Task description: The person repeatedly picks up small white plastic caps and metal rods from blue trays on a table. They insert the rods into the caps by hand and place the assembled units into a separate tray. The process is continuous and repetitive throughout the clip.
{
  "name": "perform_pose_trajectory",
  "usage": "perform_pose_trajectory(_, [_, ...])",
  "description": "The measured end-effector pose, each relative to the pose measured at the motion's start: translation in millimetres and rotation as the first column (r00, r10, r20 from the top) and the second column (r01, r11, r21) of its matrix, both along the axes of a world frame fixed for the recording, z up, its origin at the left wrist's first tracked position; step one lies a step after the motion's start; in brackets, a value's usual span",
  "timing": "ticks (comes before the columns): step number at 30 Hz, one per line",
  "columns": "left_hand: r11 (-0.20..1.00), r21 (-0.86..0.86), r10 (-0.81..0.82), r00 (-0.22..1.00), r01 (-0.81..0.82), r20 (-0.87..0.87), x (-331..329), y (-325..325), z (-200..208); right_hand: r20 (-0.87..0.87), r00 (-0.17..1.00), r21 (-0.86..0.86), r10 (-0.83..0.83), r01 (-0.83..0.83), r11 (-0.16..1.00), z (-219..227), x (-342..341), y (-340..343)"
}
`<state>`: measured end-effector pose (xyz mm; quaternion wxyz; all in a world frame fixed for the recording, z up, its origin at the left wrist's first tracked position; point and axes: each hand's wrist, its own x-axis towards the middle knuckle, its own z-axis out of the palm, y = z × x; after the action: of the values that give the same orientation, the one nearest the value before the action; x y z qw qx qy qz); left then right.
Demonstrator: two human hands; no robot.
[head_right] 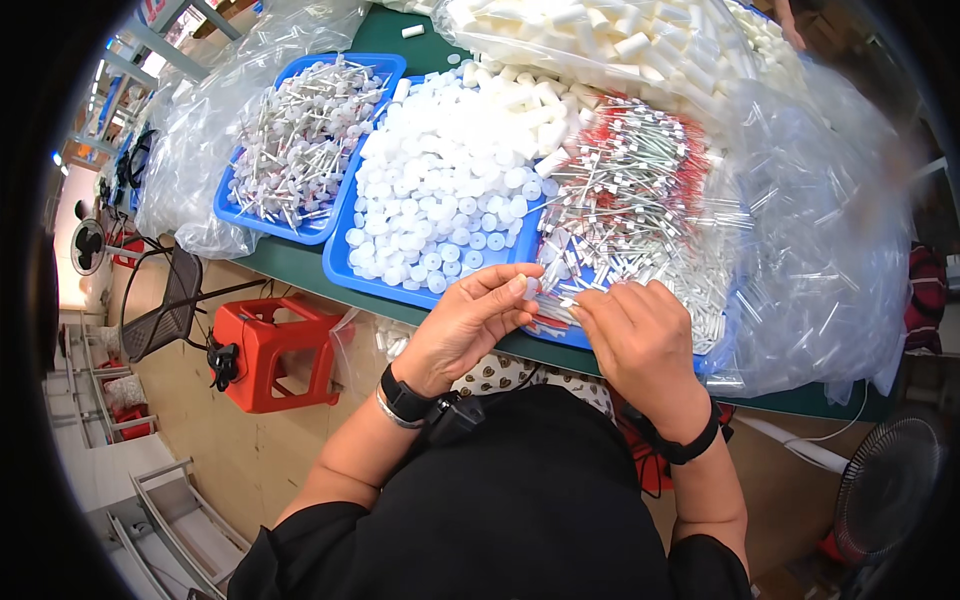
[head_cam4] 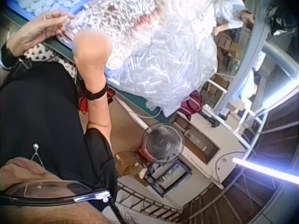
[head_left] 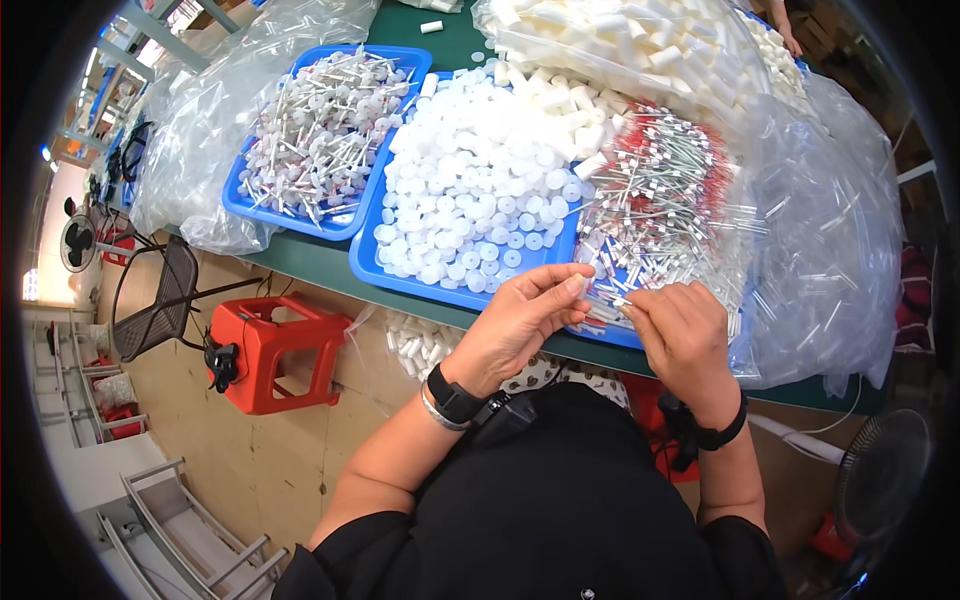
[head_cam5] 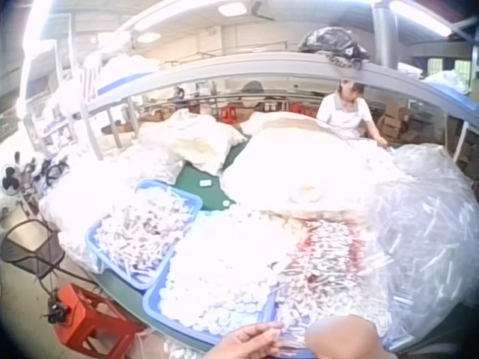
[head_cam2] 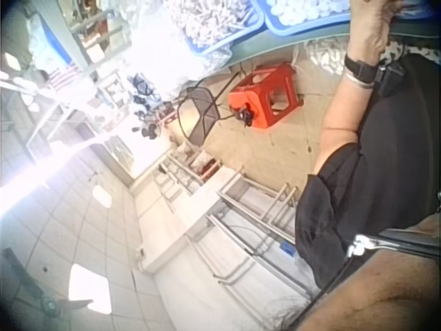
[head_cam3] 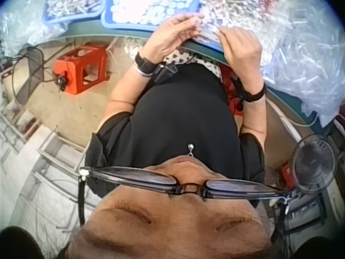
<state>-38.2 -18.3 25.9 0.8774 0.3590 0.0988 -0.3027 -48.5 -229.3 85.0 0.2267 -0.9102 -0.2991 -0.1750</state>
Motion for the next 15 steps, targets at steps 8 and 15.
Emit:
perform_pose_trajectory(8, [0.998,0.063,-0.027,0.998,0.024,0.057,-1.0,-1.8,3.4,-0.179,0.984,0.141,-0.023,0.049,0.989,-3.9,-3.1,0.8])
perform_pose_trajectory(15, [0.998,-0.05,-0.042,0.999,0.042,0.007,-1.8,-3.5,-1.1,-0.396,0.918,0.206,-0.021,0.111,0.972,-7.5,-7.4,3.4])
